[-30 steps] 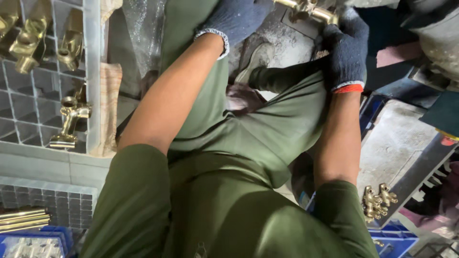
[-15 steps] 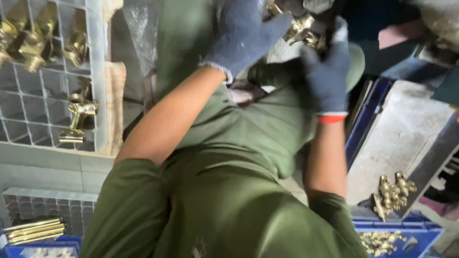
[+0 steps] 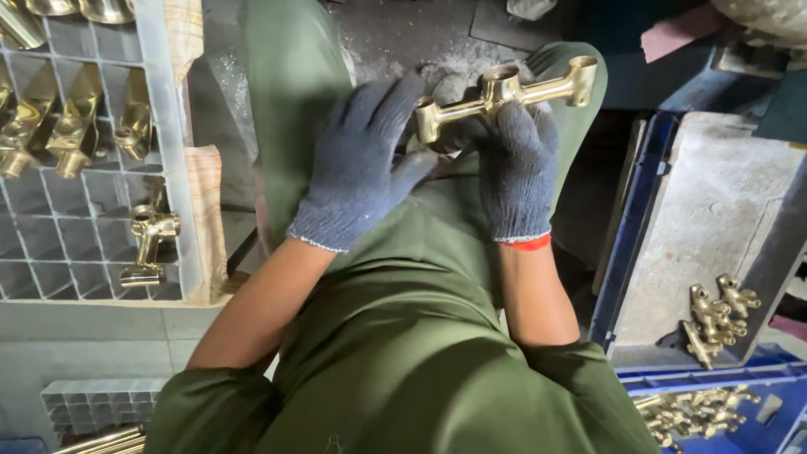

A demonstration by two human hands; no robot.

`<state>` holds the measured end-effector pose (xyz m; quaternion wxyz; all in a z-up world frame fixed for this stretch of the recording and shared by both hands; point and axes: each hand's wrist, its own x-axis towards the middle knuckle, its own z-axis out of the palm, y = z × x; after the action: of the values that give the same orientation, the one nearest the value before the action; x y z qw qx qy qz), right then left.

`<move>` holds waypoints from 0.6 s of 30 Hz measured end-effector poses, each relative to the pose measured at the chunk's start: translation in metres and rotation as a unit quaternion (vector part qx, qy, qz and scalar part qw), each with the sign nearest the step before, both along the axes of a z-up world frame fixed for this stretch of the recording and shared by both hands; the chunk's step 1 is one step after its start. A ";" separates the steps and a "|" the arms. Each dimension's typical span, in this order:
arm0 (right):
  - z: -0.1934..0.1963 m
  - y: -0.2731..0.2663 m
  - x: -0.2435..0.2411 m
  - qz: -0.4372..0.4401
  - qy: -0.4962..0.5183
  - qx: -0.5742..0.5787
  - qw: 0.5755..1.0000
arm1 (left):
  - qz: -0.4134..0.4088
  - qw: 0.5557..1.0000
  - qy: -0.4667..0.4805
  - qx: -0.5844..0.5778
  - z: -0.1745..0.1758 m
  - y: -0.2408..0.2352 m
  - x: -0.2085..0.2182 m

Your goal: The person handles and turns over various brass-colored metal plumbing fixtures and pipes by hand, moving them between trays and storage bins.

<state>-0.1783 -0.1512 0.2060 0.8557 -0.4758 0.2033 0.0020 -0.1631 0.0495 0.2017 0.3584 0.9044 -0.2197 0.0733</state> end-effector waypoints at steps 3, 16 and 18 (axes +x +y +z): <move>0.005 0.007 -0.005 -0.003 0.016 -0.006 1.000 | -0.008 1.000 0.000 -0.024 -0.015 0.005 -0.007; 0.007 -0.052 0.010 0.161 -0.201 -0.528 0.809 | 0.012 0.990 0.042 -0.137 -0.032 0.050 0.023; -0.030 -0.064 0.033 0.200 -0.218 -0.594 0.748 | 0.006 0.993 0.028 -0.116 -0.051 0.054 0.042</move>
<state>-0.1451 -0.2155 0.1761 0.4016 -0.9053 -0.1284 -0.0514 -0.1210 0.1032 0.1504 0.4669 0.8595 -0.1939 0.0749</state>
